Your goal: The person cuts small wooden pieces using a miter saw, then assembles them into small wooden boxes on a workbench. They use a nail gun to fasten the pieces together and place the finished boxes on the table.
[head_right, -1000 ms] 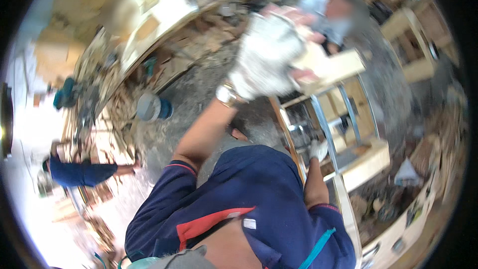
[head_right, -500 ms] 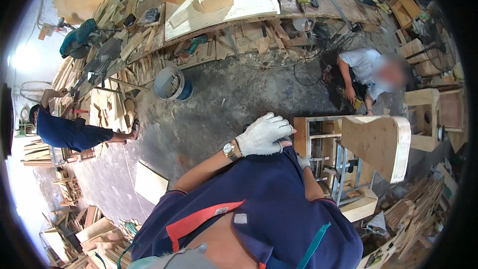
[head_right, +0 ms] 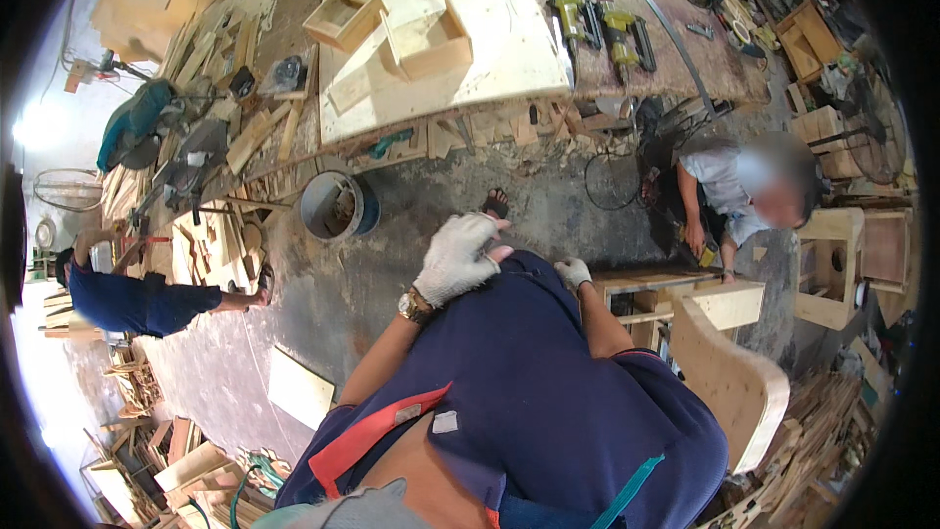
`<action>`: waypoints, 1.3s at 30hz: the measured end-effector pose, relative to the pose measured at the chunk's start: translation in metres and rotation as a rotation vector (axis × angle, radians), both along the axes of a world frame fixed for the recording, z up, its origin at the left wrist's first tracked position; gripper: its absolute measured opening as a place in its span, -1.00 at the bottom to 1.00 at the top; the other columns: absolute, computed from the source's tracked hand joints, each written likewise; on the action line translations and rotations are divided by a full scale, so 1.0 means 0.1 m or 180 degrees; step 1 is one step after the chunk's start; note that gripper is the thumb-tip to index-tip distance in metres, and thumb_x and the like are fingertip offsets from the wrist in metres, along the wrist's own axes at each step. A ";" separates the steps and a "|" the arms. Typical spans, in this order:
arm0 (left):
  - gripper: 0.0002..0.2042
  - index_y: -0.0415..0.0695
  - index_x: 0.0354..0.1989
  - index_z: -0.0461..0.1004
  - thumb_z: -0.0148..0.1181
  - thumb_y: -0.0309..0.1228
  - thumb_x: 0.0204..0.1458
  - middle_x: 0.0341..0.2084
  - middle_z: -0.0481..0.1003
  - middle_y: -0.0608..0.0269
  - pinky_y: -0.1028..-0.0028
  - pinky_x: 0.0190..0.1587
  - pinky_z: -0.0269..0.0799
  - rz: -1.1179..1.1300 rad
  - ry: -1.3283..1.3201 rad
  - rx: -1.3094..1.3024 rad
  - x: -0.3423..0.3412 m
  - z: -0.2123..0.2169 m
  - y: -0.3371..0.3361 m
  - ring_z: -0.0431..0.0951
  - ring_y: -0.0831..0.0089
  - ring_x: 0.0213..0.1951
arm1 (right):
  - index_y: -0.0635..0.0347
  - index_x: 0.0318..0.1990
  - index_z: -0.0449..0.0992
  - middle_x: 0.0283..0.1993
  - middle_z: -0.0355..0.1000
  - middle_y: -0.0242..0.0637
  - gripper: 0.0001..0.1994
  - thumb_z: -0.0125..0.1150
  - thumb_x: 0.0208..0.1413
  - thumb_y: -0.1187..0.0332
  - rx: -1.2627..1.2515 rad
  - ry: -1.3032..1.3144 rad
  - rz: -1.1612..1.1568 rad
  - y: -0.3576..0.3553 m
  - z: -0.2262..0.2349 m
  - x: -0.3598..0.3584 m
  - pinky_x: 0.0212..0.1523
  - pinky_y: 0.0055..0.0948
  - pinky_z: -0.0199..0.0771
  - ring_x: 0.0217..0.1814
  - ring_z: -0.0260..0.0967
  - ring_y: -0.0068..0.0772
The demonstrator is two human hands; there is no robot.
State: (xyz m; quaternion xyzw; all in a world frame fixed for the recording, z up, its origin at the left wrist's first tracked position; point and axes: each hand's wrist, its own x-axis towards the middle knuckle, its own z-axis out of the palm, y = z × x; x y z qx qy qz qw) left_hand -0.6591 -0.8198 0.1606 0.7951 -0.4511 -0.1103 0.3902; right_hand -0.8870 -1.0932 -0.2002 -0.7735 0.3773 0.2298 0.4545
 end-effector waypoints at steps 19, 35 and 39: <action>-0.65 -0.12 -0.12 0.56 0.43 -0.17 0.06 -0.17 0.60 0.06 0.11 0.06 0.50 0.0702 -0.1041 0.1114 3.69 -0.87 -1.74 0.60 0.06 -0.02 | 0.34 0.01 0.60 -0.08 0.64 0.02 -0.57 0.24 0.25 0.10 0.0073 0.1946 -0.2136 0.24 1.21 -1.07 -0.05 -0.10 0.54 -0.04 0.61 0.00; -0.82 -0.10 -0.25 0.52 0.29 -0.26 0.18 -0.27 0.56 0.08 0.09 -0.05 0.51 0.0210 -0.0640 0.0850 3.79 -1.10 -1.72 0.61 0.06 -0.14 | 0.20 -0.09 0.64 -0.15 0.67 -0.08 -0.75 0.41 0.24 0.22 -0.1332 -0.1091 -0.1065 -0.67 2.57 3.61 -0.07 -0.25 0.61 -0.13 0.66 -0.15; -0.82 -0.10 -0.24 0.51 0.24 -0.26 0.22 -0.30 0.54 0.08 0.10 -0.07 0.50 0.0145 -0.0695 0.0816 3.77 -1.02 -1.71 0.60 0.06 -0.16 | 0.18 -0.02 0.60 -0.23 0.60 -0.16 -0.68 0.47 0.15 0.23 -0.0465 -0.1828 0.0636 -0.96 2.34 4.71 -0.11 -0.24 0.59 -0.19 0.60 -0.23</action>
